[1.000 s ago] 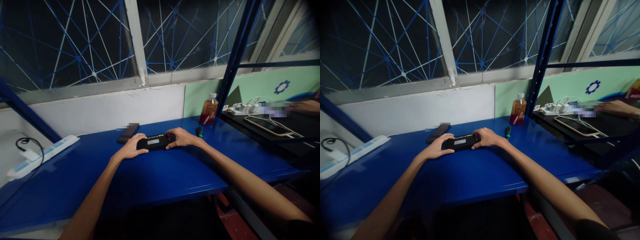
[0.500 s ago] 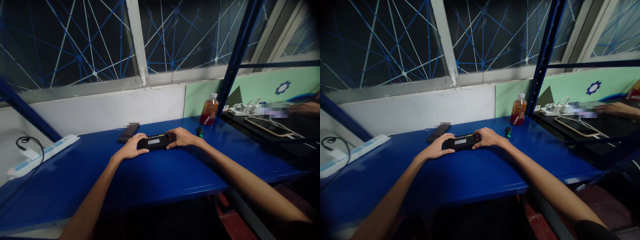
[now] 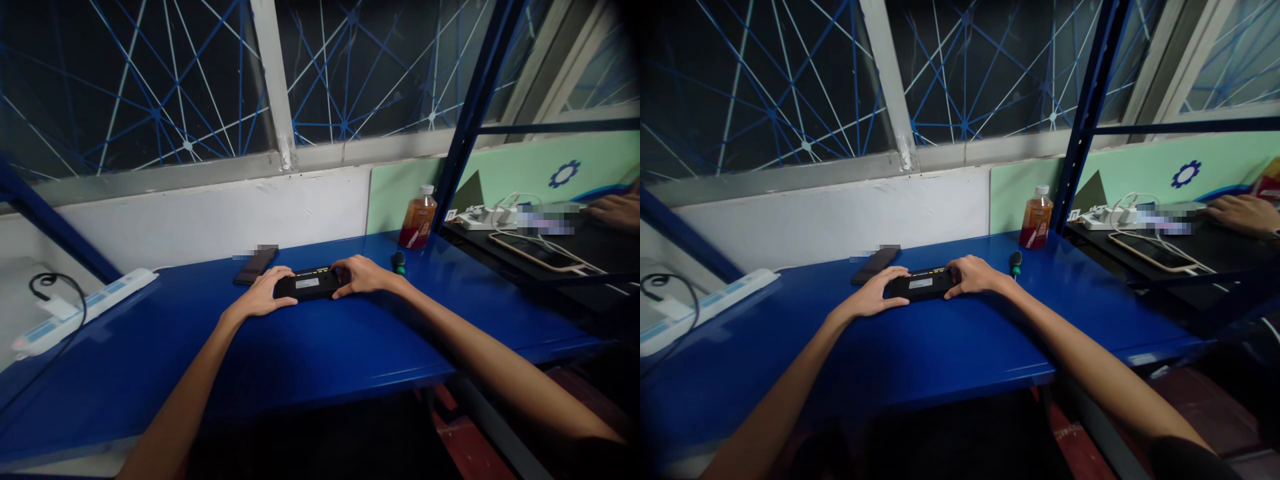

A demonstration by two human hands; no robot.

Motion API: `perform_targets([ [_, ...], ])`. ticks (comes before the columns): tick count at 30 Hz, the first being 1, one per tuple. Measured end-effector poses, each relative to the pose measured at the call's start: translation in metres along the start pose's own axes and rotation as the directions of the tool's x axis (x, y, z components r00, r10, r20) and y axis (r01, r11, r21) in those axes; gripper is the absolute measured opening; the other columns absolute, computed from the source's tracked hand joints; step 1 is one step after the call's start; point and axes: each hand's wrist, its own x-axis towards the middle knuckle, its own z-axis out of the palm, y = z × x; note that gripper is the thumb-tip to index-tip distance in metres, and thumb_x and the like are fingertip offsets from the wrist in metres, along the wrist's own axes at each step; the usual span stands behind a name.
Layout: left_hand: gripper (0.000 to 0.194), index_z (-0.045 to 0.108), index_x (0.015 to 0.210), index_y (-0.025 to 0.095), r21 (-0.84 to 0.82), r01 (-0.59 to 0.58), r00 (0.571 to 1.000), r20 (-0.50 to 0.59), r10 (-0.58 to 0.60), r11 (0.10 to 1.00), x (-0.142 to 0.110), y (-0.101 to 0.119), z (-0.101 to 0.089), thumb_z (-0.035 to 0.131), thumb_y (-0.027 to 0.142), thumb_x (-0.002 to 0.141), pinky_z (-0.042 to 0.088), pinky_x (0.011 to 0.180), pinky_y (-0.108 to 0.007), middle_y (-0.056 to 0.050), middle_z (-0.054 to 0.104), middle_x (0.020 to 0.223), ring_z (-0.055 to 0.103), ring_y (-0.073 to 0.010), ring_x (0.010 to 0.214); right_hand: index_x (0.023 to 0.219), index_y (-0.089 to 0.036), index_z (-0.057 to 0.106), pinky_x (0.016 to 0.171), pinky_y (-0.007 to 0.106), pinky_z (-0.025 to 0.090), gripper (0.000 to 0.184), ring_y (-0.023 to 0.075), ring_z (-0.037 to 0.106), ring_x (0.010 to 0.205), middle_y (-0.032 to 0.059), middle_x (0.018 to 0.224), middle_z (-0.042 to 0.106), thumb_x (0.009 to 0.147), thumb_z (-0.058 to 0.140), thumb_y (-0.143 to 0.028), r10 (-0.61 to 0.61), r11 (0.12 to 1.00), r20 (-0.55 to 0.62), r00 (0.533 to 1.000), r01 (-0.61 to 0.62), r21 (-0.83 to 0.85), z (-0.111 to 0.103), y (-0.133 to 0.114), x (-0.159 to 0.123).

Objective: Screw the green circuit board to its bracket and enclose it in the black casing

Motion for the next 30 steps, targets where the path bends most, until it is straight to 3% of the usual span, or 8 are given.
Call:
perform_targets([
  [6,0.059,0.049,0.125,0.027,-0.009,-0.014,1.000,-0.012,0.014,1.000,0.001,-0.002,0.001,0.064,0.055,0.075,0.034,0.103,-0.046,-0.008,0.044,0.137,0.044,-0.0299,0.124,0.112,-0.017,0.063,0.057,0.027,0.038,0.069,0.0185,0.062,0.070,0.0047,0.083,0.070,0.059,0.075,-0.060,-0.011,1.000,-0.001,1.000,0.011,-0.006,0.001,0.002,0.000],
  [15,0.072,0.050,0.127,0.028,0.052,0.064,0.997,0.045,-0.066,0.997,-0.002,-0.005,-0.011,0.069,0.060,0.065,0.031,0.105,-0.048,-0.007,0.041,0.141,0.040,-0.0319,0.128,0.116,-0.016,0.061,0.059,0.026,0.039,0.072,0.0189,0.062,0.072,0.0056,0.086,0.069,0.061,0.074,-0.061,0.000,0.999,0.015,1.000,0.001,-0.051,0.000,0.000,0.000],
  [20,0.070,0.052,0.126,0.027,0.069,0.083,0.992,0.095,-0.089,0.994,-0.007,-0.015,-0.021,0.068,0.059,0.066,0.030,0.106,-0.047,-0.008,0.044,0.139,0.041,-0.0307,0.127,0.118,-0.016,0.060,0.058,0.027,0.039,0.074,0.0197,0.062,0.073,0.0067,0.088,0.069,0.061,0.073,-0.062,0.012,0.997,0.015,1.000,-0.011,-0.075,0.001,0.000,0.001],
  [30,0.061,0.059,0.116,0.025,0.024,0.038,0.996,0.074,-0.040,0.999,-0.006,-0.027,-0.022,0.070,0.057,0.066,0.034,0.104,-0.040,-0.006,0.048,0.136,0.046,-0.0274,0.123,0.117,-0.016,0.059,0.058,0.026,0.040,0.071,0.0184,0.062,0.072,0.0050,0.086,0.069,0.063,0.073,-0.059,-0.021,1.000,0.026,0.999,0.021,0.004,0.003,0.004,0.002],
])
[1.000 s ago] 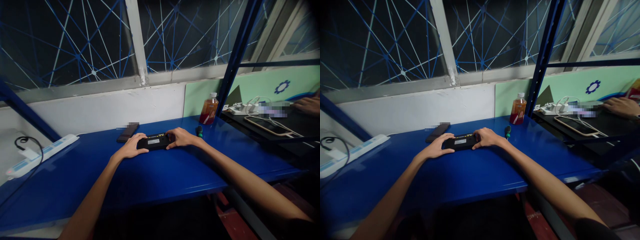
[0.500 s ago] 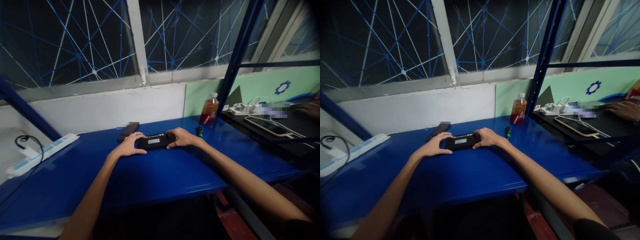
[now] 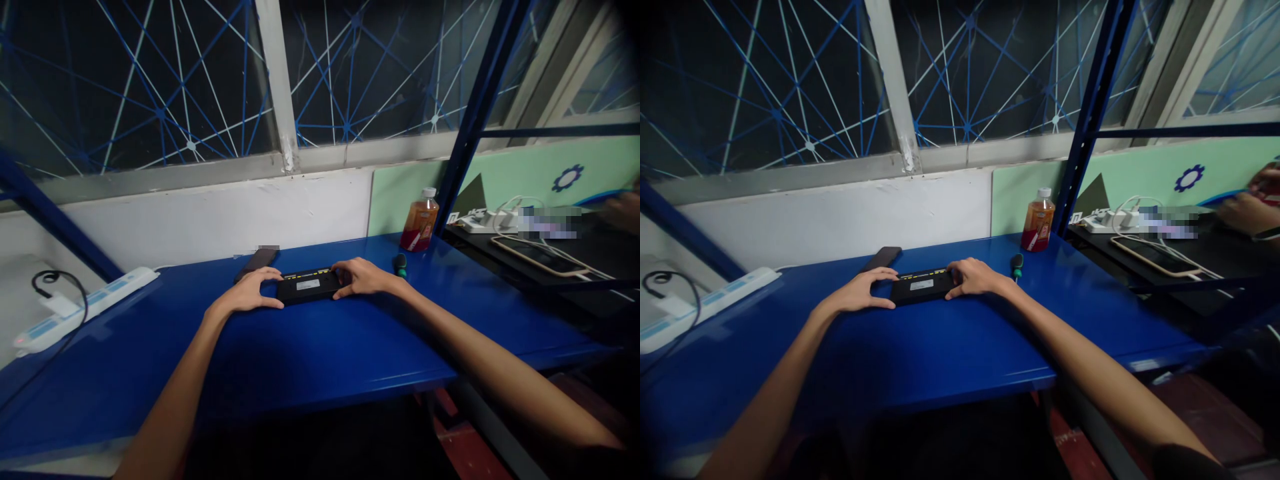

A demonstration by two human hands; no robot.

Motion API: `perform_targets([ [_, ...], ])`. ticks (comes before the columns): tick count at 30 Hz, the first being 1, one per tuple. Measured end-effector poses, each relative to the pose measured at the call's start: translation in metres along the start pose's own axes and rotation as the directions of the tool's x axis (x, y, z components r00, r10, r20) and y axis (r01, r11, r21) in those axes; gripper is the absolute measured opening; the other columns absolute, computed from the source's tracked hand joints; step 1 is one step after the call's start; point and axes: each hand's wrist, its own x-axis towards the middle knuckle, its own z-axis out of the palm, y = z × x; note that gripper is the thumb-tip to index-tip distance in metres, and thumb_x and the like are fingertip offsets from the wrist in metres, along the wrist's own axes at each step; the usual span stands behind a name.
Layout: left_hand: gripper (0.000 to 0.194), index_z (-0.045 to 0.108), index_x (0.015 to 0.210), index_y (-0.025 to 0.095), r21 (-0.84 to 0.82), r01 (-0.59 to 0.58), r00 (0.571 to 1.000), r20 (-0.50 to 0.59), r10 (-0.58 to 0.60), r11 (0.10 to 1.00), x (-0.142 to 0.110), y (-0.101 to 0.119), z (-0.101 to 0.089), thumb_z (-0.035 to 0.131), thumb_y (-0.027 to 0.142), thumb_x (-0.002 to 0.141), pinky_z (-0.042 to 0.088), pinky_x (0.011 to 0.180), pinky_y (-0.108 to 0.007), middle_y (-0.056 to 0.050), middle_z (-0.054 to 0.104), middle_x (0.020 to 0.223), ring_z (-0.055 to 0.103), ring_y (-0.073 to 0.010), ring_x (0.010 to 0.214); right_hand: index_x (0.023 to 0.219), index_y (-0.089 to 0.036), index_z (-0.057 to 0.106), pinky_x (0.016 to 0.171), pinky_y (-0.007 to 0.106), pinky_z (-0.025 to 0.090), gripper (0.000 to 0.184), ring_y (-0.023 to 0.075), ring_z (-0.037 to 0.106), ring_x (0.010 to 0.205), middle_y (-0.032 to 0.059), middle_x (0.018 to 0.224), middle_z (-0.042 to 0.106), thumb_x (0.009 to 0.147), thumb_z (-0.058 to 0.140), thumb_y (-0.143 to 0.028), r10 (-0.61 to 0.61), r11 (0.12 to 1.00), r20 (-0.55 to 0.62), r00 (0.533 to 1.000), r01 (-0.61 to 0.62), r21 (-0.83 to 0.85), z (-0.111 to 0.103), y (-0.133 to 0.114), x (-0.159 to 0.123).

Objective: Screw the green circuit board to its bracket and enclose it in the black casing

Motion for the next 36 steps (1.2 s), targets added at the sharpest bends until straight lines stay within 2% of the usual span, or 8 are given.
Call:
perform_targets([
  [8,0.061,0.060,0.116,0.026,0.026,0.011,1.000,0.001,-0.011,1.000,0.000,-0.001,0.002,0.070,0.058,0.065,0.033,0.103,-0.042,-0.006,0.047,0.136,0.045,-0.0288,0.123,0.116,-0.015,0.060,0.057,0.026,0.039,0.070,0.0187,0.062,0.072,0.0053,0.085,0.069,0.063,0.073,-0.059,0.003,1.000,-0.014,1.000,-0.003,-0.022,0.002,0.001,0.001],
  [21,0.063,0.057,0.121,0.028,0.047,0.020,1.000,0.003,-0.020,0.999,-0.001,0.007,0.003,0.067,0.059,0.068,0.033,0.102,-0.046,-0.006,0.046,0.134,0.046,-0.0305,0.120,0.114,-0.019,0.060,0.055,0.026,0.036,0.068,0.0190,0.061,0.072,0.0055,0.089,0.068,0.064,0.070,-0.064,0.027,0.988,-0.016,1.000,-0.029,-0.155,0.007,0.001,0.001],
  [25,0.065,0.056,0.122,0.028,0.060,0.035,0.999,-0.005,-0.035,0.998,0.000,0.004,0.006,0.067,0.061,0.066,0.036,0.099,-0.046,-0.007,0.045,0.134,0.047,-0.0319,0.118,0.113,-0.020,0.061,0.055,0.026,0.034,0.065,0.0210,0.062,0.076,0.0058,0.090,0.068,0.065,0.068,-0.064,0.007,0.976,-0.043,0.999,-0.017,-0.216,0.007,0.001,0.002],
  [29,0.064,0.057,0.121,0.028,0.056,0.036,0.999,-0.010,-0.035,0.998,0.000,0.003,0.006,0.067,0.061,0.067,0.036,0.099,-0.047,-0.007,0.045,0.135,0.046,-0.0325,0.119,0.111,-0.019,0.062,0.055,0.027,0.034,0.070,0.0223,0.061,0.077,0.0074,0.091,0.068,0.064,0.063,-0.072,-0.026,0.970,-0.057,0.998,0.011,-0.241,0.007,-0.001,0.002],
  [36,0.061,0.060,0.117,0.026,0.050,0.047,0.999,-0.010,-0.047,0.998,0.000,0.011,0.003,0.068,0.058,0.066,0.033,0.102,-0.048,-0.007,0.045,0.136,0.044,-0.0331,0.122,0.111,-0.019,0.063,0.056,0.028,0.034,0.070,0.0234,0.060,0.078,0.0095,0.094,0.066,0.066,0.061,-0.073,-0.026,0.957,-0.078,0.997,0.002,-0.291,0.007,-0.003,0.001],
])
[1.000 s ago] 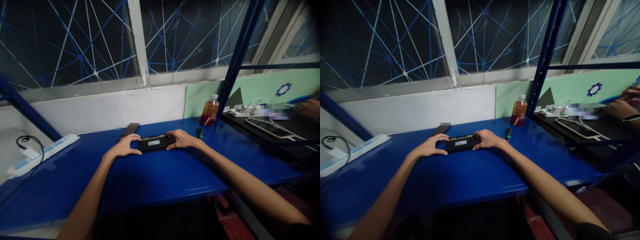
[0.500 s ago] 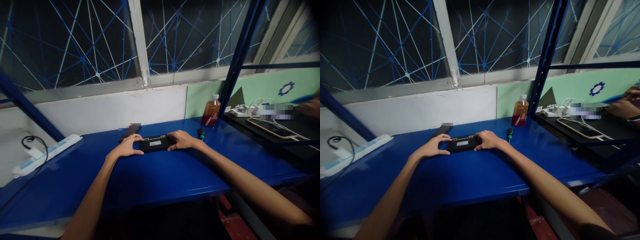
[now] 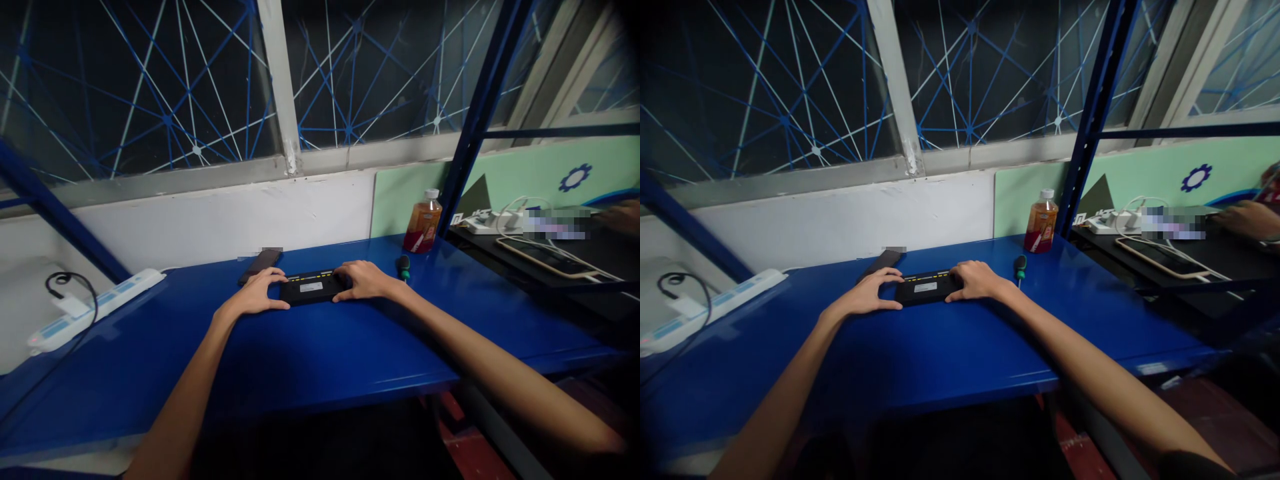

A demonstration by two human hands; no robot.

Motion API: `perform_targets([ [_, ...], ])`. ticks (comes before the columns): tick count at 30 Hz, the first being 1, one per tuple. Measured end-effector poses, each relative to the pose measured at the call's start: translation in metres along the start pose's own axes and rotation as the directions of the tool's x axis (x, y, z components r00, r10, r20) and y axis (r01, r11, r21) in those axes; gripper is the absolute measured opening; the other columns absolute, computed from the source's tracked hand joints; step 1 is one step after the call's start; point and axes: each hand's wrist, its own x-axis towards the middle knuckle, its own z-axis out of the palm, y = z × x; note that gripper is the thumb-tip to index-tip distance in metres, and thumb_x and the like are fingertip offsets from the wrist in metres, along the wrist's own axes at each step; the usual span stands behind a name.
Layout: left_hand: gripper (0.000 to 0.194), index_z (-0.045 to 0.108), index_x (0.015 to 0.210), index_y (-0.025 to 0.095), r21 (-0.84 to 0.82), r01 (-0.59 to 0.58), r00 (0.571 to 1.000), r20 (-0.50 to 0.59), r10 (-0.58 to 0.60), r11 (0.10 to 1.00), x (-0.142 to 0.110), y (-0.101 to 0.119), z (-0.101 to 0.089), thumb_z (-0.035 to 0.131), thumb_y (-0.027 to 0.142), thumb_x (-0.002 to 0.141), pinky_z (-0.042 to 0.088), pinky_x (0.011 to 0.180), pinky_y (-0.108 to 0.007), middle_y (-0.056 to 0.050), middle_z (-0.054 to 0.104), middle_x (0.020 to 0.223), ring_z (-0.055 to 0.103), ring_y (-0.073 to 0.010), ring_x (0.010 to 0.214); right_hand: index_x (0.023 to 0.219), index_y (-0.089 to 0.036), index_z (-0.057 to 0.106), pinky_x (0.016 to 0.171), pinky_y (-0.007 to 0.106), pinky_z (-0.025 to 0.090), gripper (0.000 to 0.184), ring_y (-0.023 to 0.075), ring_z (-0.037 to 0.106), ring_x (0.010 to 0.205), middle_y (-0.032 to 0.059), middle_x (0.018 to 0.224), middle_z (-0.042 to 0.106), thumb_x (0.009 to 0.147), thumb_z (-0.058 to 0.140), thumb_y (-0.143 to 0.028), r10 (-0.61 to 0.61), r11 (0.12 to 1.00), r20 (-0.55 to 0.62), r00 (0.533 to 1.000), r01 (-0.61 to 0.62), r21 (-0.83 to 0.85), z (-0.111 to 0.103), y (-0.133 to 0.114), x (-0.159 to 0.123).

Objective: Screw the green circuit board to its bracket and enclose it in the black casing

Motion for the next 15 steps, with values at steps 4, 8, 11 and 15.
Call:
perform_targets([
  [4,0.061,0.060,0.117,0.026,0.015,0.000,1.000,-0.001,0.000,1.000,0.0003,0.0028,-0.0014,0.069,0.059,0.065,0.032,0.103,-0.048,-0.006,0.045,0.138,0.043,-0.0326,0.123,0.111,-0.019,0.063,0.054,0.027,0.032,0.073,0.0227,0.061,0.077,0.0088,0.095,0.066,0.065,0.059,-0.075,0.000,1.000,-0.004,1.000,0.000,-0.029,-0.0007,-0.0008,-0.0002],
  [8,0.061,0.059,0.117,0.026,0.026,-0.004,1.000,-0.003,0.004,1.000,0.0010,0.0035,-0.0016,0.068,0.059,0.066,0.030,0.104,-0.047,-0.006,0.047,0.137,0.044,-0.0318,0.124,0.107,-0.020,0.065,0.053,0.027,0.030,0.072,0.0225,0.061,0.076,0.0079,0.093,0.066,0.064,0.058,-0.077,-0.004,0.999,-0.006,1.000,0.004,-0.051,-0.0023,-0.0013,-0.0002],
  [11,0.060,0.059,0.116,0.025,0.025,-0.001,1.000,-0.007,0.001,1.000,0.0008,0.0044,-0.0018,0.069,0.058,0.066,0.030,0.104,-0.046,-0.007,0.048,0.135,0.044,-0.0313,0.124,0.108,-0.021,0.064,0.054,0.026,0.030,0.071,0.0220,0.060,0.075,0.0075,0.093,0.066,0.063,0.060,-0.076,-0.002,0.999,-0.011,1.000,0.001,-0.046,-0.0026,-0.0005,-0.0001],
  [15,0.060,0.059,0.116,0.026,0.017,0.009,1.000,-0.001,-0.009,1.000,0.0002,0.0046,-0.0016,0.068,0.058,0.066,0.032,0.103,-0.047,-0.007,0.048,0.135,0.044,-0.0322,0.123,0.110,-0.022,0.064,0.055,0.026,0.031,0.070,0.0222,0.061,0.078,0.0068,0.094,0.066,0.062,0.063,-0.074,-0.003,1.000,-0.017,1.000,0.003,-0.018,-0.0018,0.0012,-0.0001],
])
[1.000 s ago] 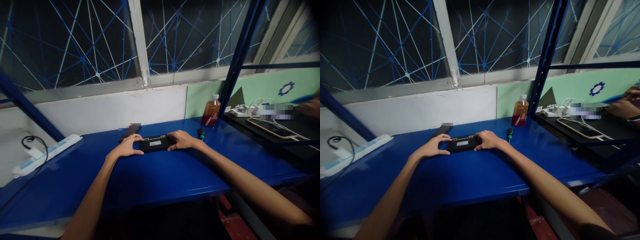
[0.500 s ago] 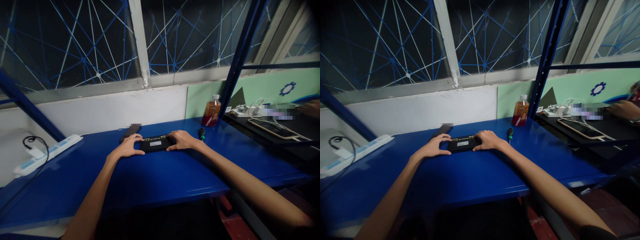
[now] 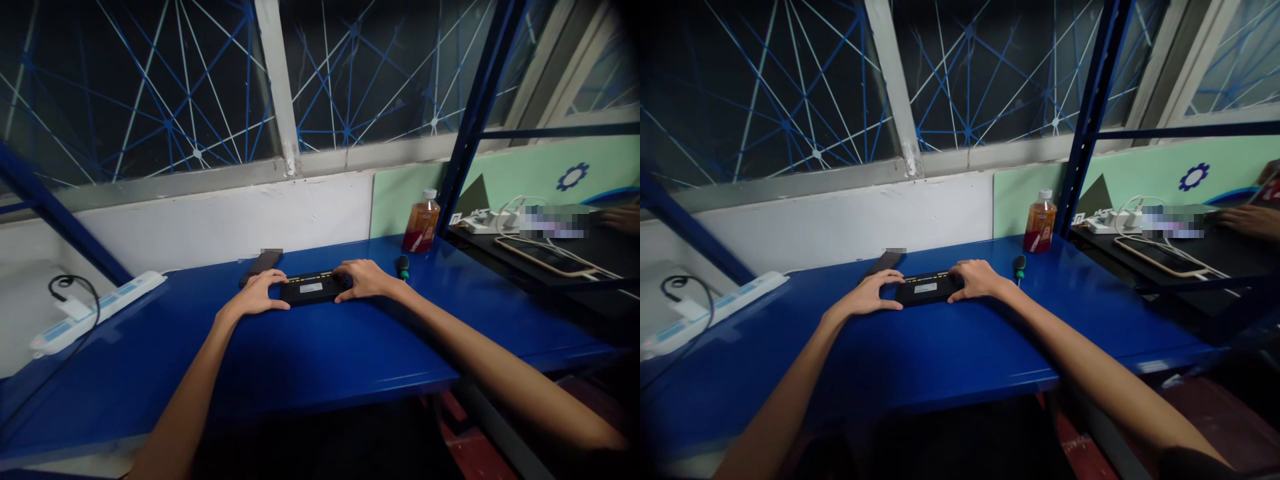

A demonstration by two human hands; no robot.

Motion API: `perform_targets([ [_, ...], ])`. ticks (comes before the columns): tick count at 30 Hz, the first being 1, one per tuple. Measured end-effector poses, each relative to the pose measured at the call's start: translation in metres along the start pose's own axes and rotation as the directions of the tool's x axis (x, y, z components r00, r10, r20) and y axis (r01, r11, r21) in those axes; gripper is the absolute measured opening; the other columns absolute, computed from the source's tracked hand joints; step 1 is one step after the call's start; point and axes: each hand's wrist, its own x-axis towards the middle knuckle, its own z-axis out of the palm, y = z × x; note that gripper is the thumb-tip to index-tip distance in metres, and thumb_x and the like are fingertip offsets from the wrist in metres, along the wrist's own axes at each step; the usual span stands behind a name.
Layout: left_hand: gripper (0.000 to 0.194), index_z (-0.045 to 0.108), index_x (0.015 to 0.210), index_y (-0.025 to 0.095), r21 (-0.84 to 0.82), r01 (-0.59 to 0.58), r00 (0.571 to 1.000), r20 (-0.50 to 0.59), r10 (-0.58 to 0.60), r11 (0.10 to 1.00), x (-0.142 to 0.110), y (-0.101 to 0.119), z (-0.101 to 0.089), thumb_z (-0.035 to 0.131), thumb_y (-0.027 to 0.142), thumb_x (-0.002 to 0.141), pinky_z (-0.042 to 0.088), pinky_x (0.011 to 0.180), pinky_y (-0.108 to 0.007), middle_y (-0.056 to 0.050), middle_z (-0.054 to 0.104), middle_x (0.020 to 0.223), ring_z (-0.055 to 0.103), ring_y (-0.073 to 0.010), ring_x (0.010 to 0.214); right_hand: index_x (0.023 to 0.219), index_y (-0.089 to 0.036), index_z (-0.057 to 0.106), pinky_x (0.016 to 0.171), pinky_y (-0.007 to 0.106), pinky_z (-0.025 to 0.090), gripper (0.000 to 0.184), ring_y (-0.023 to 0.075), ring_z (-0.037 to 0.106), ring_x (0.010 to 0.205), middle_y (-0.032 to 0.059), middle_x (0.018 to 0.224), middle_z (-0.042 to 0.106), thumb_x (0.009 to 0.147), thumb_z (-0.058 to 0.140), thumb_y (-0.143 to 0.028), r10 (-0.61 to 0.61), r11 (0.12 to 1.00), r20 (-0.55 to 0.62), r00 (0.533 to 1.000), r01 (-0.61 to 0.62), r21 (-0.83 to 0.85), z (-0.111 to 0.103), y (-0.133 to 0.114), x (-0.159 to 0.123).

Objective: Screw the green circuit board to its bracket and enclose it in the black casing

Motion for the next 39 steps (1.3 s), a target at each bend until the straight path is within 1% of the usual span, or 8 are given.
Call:
perform_targets([
  [4,0.061,0.059,0.115,0.026,-0.016,0.001,1.000,0.003,-0.001,1.000,0.0005,-0.0005,0.0008,0.069,0.060,0.066,0.033,0.101,-0.047,-0.007,0.048,0.134,0.046,-0.0327,0.120,0.111,-0.022,0.063,0.054,0.027,0.032,0.071,0.0225,0.061,0.077,0.0070,0.095,0.066,0.063,0.062,-0.074,0.002,1.000,-0.005,1.000,-0.002,0.004,0.0011,0.0011,-0.0004],
  [9,0.058,0.062,0.112,0.026,-0.044,-0.002,1.000,-0.023,0.001,0.999,0.0016,0.0003,0.0012,0.071,0.057,0.064,0.037,0.098,-0.043,-0.006,0.051,0.129,0.050,-0.0303,0.115,0.109,-0.021,0.064,0.055,0.027,0.033,0.070,0.0226,0.060,0.078,0.0075,0.097,0.065,0.063,0.062,-0.074,-0.001,0.999,0.000,1.000,0.001,0.038,0.0027,0.0033,0.0002],
  [15,0.056,0.063,0.110,0.026,-0.051,0.001,0.999,-0.032,-0.002,0.999,0.0015,0.0001,0.0017,0.072,0.055,0.063,0.036,0.099,-0.044,-0.006,0.052,0.128,0.050,-0.0302,0.115,0.109,-0.020,0.062,0.055,0.026,0.032,0.070,0.0215,0.060,0.079,0.0067,0.097,0.063,0.064,0.062,-0.073,-0.011,0.997,-0.003,1.000,0.012,0.071,0.0048,0.0055,0.0015],
  [19,0.058,0.062,0.111,0.025,-0.065,0.001,0.999,-0.039,-0.003,0.998,0.0011,-0.0018,0.0029,0.073,0.056,0.063,0.037,0.099,-0.043,-0.006,0.052,0.128,0.049,-0.0300,0.116,0.109,-0.020,0.061,0.057,0.027,0.034,0.070,0.0216,0.060,0.080,0.0069,0.099,0.061,0.064,0.063,-0.072,-0.013,0.996,-0.005,1.000,0.013,0.085,0.0063,0.0060,0.0016],
  [24,0.060,0.058,0.114,0.025,-0.044,0.005,0.999,-0.039,-0.007,0.999,0.0013,-0.0058,0.0051,0.071,0.056,0.065,0.035,0.100,-0.044,-0.007,0.052,0.129,0.048,-0.0301,0.118,0.112,-0.020,0.060,0.061,0.029,0.038,0.072,0.0218,0.059,0.082,0.0091,0.113,0.055,0.061,0.066,-0.071,0.017,0.995,-0.025,1.000,-0.015,0.099,0.0080,0.0062,0.0014],
  [27,0.059,0.056,0.115,0.026,-0.035,0.002,0.999,-0.032,-0.003,0.999,0.0011,-0.0063,0.0053,0.070,0.056,0.066,0.034,0.100,-0.045,-0.007,0.051,0.130,0.047,-0.0306,0.119,0.110,-0.021,0.060,0.064,0.029,0.040,0.069,0.0216,0.059,0.083,0.0089,0.121,0.052,0.061,0.068,-0.069,0.016,0.992,-0.031,0.999,-0.012,0.125,0.0084,0.0065,0.0016],
  [32,0.058,0.056,0.115,0.026,-0.039,0.012,1.000,-0.025,-0.013,0.999,0.0004,-0.0035,0.0039,0.069,0.056,0.067,0.033,0.100,-0.045,-0.007,0.050,0.131,0.046,-0.0311,0.120,0.107,-0.021,0.059,0.064,0.028,0.039,0.066,0.0225,0.059,0.087,0.0071,0.114,0.056,0.061,0.069,-0.068,-0.004,0.989,-0.042,0.999,0.010,0.150,0.0085,0.0066,0.0028],
  [39,0.061,0.055,0.117,0.026,-0.038,0.012,1.000,-0.018,-0.013,0.999,0.0010,-0.0059,0.0056,0.068,0.058,0.068,0.034,0.100,-0.046,-0.008,0.048,0.133,0.045,-0.0323,0.121,0.104,-0.021,0.059,0.062,0.028,0.038,0.066,0.0211,0.059,0.083,0.0056,0.107,0.060,0.060,0.069,-0.068,-0.011,0.987,-0.048,0.999,0.019,0.162,0.0079,0.0073,0.0042],
])
